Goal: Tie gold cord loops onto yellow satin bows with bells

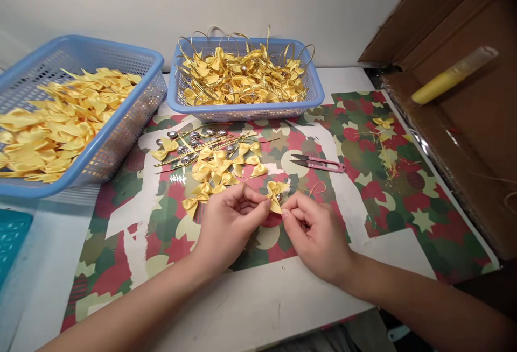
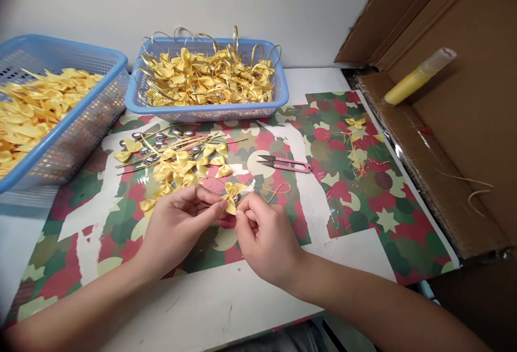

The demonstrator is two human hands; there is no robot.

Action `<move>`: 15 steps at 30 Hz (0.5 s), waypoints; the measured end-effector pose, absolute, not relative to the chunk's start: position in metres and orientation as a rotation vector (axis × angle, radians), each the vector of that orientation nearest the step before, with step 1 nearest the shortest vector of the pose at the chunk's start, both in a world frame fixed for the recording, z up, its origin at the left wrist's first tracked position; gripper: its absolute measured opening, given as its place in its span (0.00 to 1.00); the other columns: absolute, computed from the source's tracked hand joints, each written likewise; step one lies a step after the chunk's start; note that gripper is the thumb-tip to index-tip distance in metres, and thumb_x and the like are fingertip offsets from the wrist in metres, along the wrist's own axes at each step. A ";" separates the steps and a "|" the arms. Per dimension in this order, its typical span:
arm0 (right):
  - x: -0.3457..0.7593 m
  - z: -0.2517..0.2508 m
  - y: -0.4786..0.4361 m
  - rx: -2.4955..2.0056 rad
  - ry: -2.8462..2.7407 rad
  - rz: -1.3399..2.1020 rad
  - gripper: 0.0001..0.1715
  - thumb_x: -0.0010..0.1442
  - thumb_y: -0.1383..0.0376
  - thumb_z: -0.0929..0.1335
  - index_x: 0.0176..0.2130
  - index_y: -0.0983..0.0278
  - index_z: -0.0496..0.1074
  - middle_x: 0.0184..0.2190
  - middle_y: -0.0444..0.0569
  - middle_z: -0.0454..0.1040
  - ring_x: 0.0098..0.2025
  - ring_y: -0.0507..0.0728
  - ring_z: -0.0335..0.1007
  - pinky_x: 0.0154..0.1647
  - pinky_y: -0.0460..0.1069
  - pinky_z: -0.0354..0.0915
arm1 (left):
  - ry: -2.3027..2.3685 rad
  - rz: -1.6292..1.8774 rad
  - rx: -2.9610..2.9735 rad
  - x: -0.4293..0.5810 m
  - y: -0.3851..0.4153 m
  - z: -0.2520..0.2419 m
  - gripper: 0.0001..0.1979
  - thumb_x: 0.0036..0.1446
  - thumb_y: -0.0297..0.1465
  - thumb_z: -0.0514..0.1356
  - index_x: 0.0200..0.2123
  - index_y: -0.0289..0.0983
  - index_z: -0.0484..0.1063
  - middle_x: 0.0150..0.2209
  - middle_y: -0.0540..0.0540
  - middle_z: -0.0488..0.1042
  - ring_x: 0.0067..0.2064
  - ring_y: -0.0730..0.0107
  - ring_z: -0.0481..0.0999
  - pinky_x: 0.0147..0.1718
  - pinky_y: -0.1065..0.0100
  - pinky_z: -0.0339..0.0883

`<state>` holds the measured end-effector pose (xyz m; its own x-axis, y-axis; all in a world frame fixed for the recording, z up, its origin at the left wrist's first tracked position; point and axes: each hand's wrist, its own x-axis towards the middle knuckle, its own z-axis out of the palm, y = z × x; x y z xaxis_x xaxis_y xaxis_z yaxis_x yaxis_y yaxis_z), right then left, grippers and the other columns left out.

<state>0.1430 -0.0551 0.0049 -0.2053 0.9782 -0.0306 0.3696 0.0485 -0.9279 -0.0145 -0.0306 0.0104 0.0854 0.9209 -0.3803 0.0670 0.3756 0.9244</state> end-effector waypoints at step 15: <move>0.143 0.002 -0.057 -1.331 -1.679 1.123 0.09 0.63 0.70 0.60 0.30 0.62 0.59 0.15 0.34 0.54 0.16 0.46 0.48 0.18 0.43 0.47 | 1.335 0.844 1.005 -0.016 -0.028 0.013 0.09 0.46 0.33 0.67 0.23 0.35 0.70 0.22 0.50 0.73 0.24 0.74 0.72 0.24 0.74 0.67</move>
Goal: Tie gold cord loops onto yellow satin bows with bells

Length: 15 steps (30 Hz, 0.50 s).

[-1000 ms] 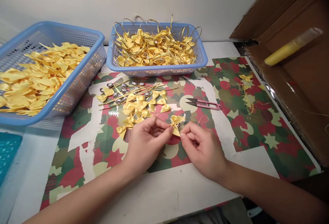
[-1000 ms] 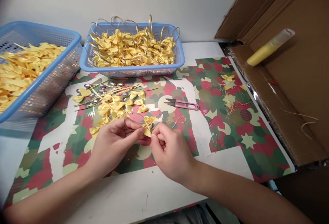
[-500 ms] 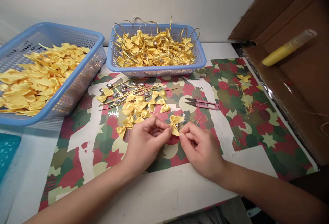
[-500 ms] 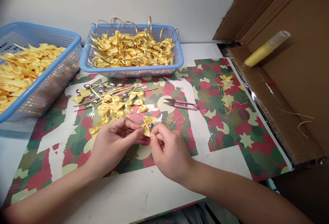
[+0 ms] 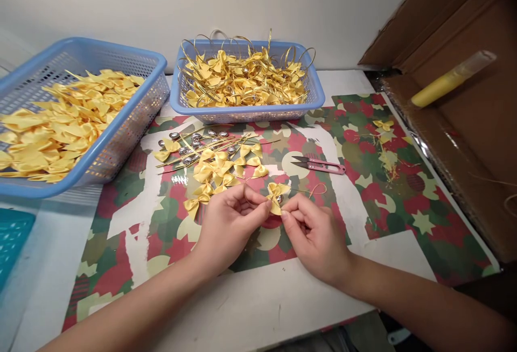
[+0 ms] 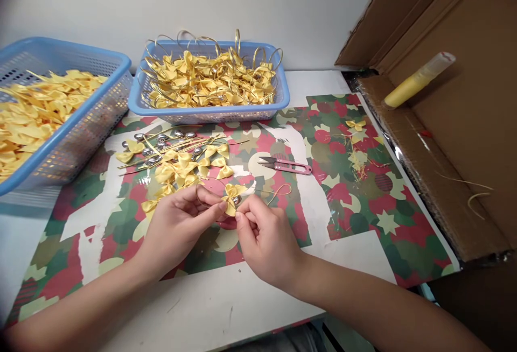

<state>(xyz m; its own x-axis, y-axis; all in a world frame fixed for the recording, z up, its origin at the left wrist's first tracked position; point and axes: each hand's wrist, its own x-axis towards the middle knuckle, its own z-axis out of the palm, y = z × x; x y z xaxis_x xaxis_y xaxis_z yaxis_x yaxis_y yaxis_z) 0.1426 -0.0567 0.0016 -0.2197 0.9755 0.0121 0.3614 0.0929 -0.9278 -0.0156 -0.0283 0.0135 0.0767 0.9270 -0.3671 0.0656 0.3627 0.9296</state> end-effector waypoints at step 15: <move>0.141 0.001 -0.057 -1.335 -1.684 1.082 0.09 0.64 0.70 0.60 0.30 0.62 0.60 0.15 0.35 0.56 0.16 0.46 0.49 0.19 0.42 0.48 | 1.329 0.829 0.984 -0.015 -0.028 0.015 0.09 0.46 0.32 0.67 0.23 0.35 0.71 0.22 0.49 0.74 0.24 0.73 0.73 0.24 0.73 0.67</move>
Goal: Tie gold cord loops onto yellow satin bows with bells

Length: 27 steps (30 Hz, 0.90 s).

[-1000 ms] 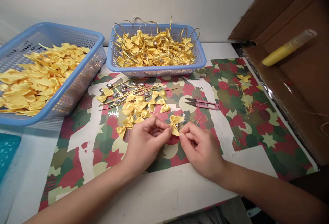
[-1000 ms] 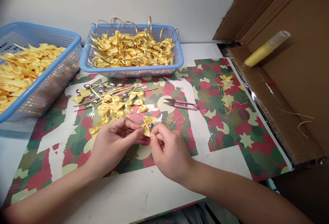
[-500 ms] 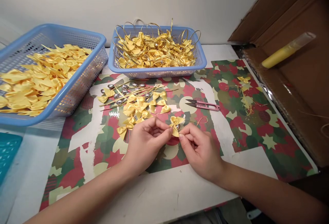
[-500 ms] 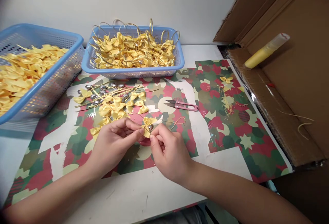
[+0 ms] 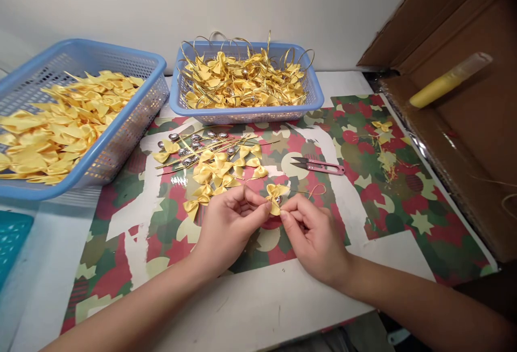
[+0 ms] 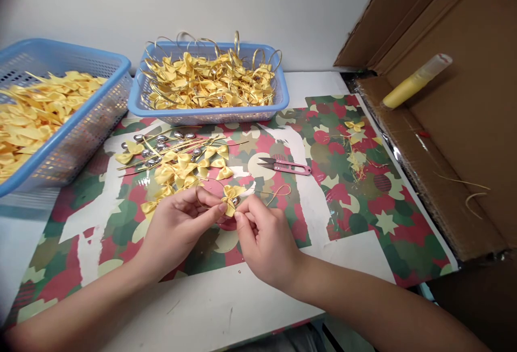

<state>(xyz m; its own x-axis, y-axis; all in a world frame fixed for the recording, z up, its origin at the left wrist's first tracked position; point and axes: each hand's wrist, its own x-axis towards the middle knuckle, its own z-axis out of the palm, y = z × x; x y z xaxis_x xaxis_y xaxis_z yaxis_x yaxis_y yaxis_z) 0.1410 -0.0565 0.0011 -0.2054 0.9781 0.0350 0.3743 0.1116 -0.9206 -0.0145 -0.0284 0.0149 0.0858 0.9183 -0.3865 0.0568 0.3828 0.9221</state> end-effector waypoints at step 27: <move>0.139 0.001 -0.055 -1.267 -1.635 1.126 0.09 0.64 0.71 0.60 0.31 0.62 0.60 0.16 0.35 0.58 0.17 0.46 0.52 0.19 0.43 0.49 | 1.271 0.866 1.001 -0.016 -0.032 0.012 0.09 0.51 0.33 0.65 0.27 0.35 0.70 0.24 0.50 0.74 0.26 0.72 0.75 0.27 0.73 0.70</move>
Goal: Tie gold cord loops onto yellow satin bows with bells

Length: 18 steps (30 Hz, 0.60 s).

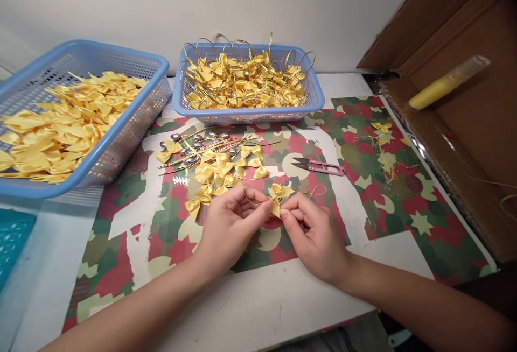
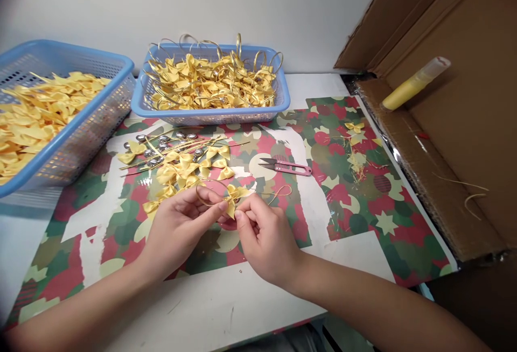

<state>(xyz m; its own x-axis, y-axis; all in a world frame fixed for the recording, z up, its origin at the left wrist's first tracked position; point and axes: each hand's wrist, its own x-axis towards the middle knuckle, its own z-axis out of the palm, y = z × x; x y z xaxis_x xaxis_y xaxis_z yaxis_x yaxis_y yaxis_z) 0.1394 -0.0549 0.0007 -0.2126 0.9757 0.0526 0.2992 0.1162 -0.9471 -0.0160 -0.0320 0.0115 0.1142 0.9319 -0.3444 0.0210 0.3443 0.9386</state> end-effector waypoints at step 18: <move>0.143 -0.002 -0.057 -1.290 -1.667 1.129 0.09 0.65 0.70 0.60 0.31 0.63 0.60 0.16 0.35 0.54 0.17 0.46 0.48 0.19 0.43 0.47 | 1.195 0.876 0.904 -0.017 -0.028 0.012 0.09 0.56 0.34 0.63 0.29 0.35 0.67 0.25 0.55 0.72 0.26 0.78 0.76 0.29 0.77 0.72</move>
